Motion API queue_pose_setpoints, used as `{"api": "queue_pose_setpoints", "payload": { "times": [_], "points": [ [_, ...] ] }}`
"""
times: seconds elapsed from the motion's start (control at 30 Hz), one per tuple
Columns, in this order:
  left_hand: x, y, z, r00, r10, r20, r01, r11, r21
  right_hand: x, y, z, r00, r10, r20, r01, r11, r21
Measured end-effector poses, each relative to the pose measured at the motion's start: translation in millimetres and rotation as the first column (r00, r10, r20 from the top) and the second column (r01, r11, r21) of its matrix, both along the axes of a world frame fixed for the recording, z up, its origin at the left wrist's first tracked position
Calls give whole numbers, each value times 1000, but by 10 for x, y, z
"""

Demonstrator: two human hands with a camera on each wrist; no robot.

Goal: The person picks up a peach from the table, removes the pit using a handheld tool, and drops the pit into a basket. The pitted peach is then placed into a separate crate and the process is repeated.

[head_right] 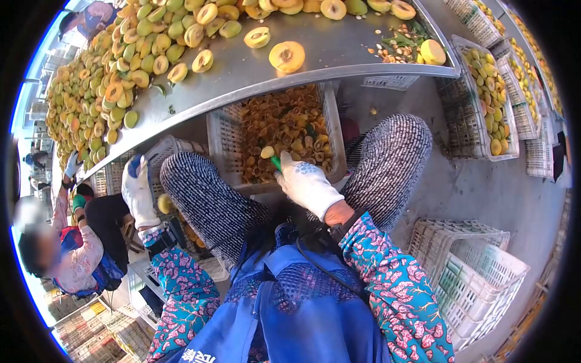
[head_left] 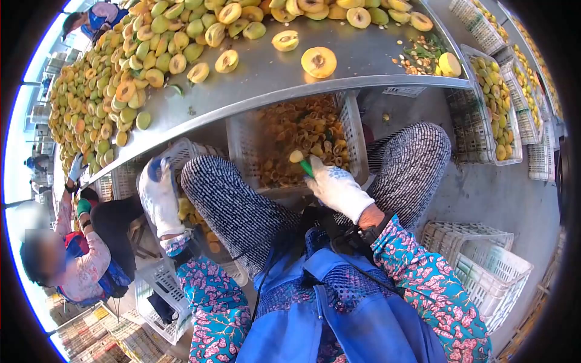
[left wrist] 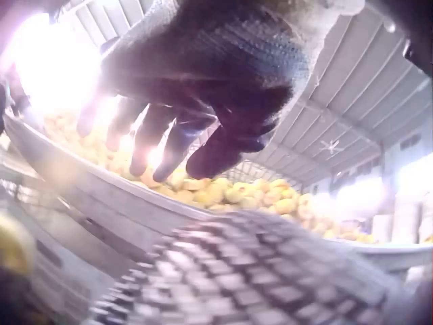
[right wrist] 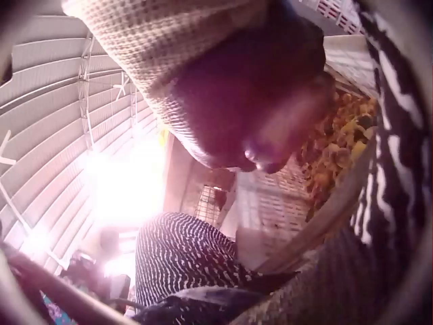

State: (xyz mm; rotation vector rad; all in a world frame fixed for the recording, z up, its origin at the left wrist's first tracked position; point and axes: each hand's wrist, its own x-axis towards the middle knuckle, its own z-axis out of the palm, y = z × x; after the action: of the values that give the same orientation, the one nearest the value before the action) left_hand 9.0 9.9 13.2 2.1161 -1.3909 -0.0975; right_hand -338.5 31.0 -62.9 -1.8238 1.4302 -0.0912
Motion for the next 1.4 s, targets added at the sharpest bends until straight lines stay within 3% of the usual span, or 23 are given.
{"api": "queue_pose_setpoints", "payload": {
  "times": [0.1, 0.13, 0.17, 0.23, 0.27, 0.37, 0.5, 0.57, 0.63, 0.7, 0.73, 0.77, 0.83, 0.87, 0.9, 1.0, 1.03, 1.1, 1.13, 1.23, 1.3, 1.37, 1.4],
  "points": [
    [-932, -369, 412, 950, -187, -250, 183, 982, -36, -183, 199, -612, 946, 274, -176, -282, 959, -26],
    [-1057, -585, 280, 884, -339, -321, 301, 940, -162, -206, 199, -592, 954, 238, -183, -244, 970, -10],
    [-1316, -721, 351, 850, -380, -364, 367, 924, -108, -229, 175, -613, 957, 234, -174, -245, 968, -44],
    [-1664, -1137, 206, 868, -478, -136, 481, 877, -13, -211, 202, -699, 963, 229, -139, -243, 966, -91],
    [-1960, -1223, 336, 887, -461, -16, 461, 886, 44, -211, 151, -257, 998, 51, -30, -52, 998, -39],
    [-2358, -1647, 108, 821, -570, 34, 567, 821, 58, -264, 282, -596, 980, 126, -152, -142, 985, -100],
    [-2599, -1828, -35, 713, -691, 118, 645, 713, 276, -268, 284, -636, 993, 116, 37, -108, 978, -180],
    [-2614, -1820, -38, 679, -732, 49, 683, 655, 322, -304, 144, -249, 967, -153, 202, 148, 988, 40],
    [-2572, -1745, 116, 678, -731, -73, 705, 619, 346, -365, 15, -33, 864, -347, 365, 250, 925, 287],
    [-2399, -1709, 18, 787, -607, -107, 616, 767, 178, -430, -37, 19, 597, -552, 582, 403, 834, 378],
    [-2289, -1623, 85, 755, -564, -335, 615, 786, 60, -453, -96, 265, 424, -683, 596, 436, 730, 527],
    [-2170, -1500, 149, 667, -510, -543, 580, 813, -51, -479, -160, 279, 352, -651, 673, 479, 743, 468],
    [-1936, -1257, 123, 558, -572, -602, 541, 800, -259, -469, -259, 740, 214, -661, 719, 418, 727, 545],
    [-1940, -1037, 170, 121, -475, -871, 369, 836, -405, -392, -321, 823, 180, -651, 738, 380, 738, 558],
    [-1889, -883, 89, 304, -429, -850, 339, 883, -324, -260, -375, 887, 147, -643, 752, 339, 747, 572],
    [-1831, -368, -27, 288, -250, -925, 255, 951, -178, 130, -445, 873, 195, -632, 750, 306, 766, 565],
    [-1779, -256, -49, 133, -151, -979, 200, 972, -123, 207, -449, 788, 223, -616, 755, 308, 779, 545],
    [-1623, -54, 9, -395, -62, -917, 165, 977, -137, 288, -434, 674, 427, -472, 771, 346, 873, 343],
    [-1490, -9, -161, -500, -101, -860, 214, 948, -236, 322, -423, 630, 524, -393, 756, 339, 910, 239],
    [-1368, 95, -431, -61, -233, -971, 309, 920, -240, 422, -493, 550, 816, -105, 568, 178, 981, -74],
    [-1291, 161, -412, 191, -339, -921, 422, 876, -235, 475, -534, 499, 818, -22, 575, 160, 968, -191],
    [-1228, 205, -362, 655, -649, -387, 638, 749, -177, 476, -564, 470, 827, 57, 560, 148, 938, -313],
    [-1188, 192, -413, 665, -681, -306, 650, 730, -211, 491, -547, 521, 830, -17, 557, 199, 943, -267]
  ]
}}
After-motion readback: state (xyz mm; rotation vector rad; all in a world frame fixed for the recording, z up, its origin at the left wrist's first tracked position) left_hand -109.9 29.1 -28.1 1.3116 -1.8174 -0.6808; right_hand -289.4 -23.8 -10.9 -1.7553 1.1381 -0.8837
